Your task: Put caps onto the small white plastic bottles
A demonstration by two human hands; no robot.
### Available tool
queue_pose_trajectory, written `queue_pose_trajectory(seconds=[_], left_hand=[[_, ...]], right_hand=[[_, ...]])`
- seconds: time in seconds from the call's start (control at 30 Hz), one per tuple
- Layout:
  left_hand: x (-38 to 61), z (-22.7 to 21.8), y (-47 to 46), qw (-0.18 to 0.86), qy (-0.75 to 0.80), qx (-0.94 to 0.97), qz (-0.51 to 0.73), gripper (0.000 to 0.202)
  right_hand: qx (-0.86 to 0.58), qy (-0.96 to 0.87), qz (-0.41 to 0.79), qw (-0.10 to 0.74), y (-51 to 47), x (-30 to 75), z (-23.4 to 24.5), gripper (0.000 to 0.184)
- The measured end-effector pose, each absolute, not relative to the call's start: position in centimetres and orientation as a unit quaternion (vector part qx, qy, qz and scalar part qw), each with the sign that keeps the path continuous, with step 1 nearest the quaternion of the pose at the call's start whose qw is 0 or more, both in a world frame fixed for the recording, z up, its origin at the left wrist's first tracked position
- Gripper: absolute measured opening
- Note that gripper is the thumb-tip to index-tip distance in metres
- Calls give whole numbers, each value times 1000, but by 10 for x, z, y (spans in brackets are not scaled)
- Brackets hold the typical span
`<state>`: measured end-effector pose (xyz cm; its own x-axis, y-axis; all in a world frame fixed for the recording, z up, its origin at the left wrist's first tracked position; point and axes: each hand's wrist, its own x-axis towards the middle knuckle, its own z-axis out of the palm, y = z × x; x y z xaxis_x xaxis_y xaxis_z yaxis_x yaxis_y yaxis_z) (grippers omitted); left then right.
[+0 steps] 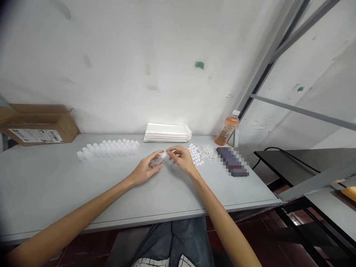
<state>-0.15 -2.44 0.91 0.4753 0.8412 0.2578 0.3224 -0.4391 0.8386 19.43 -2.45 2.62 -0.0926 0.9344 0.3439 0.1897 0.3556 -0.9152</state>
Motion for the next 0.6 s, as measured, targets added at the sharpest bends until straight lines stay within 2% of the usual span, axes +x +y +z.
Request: queue_pose_trajectory(seconds=[0.17,0.33,0.6], left_hand=[[-7,8,-23,375,353,777,361,66],[-10,8,-22,377,357,777,356,62],[-11,6,-22,354,352,798,339,55]], right_hand=[[-507,-656,172,532,-11,213,34,21],[-601,-674,32,428,13,227,51,19],[-659,-671,15,338,40,224,42,22]])
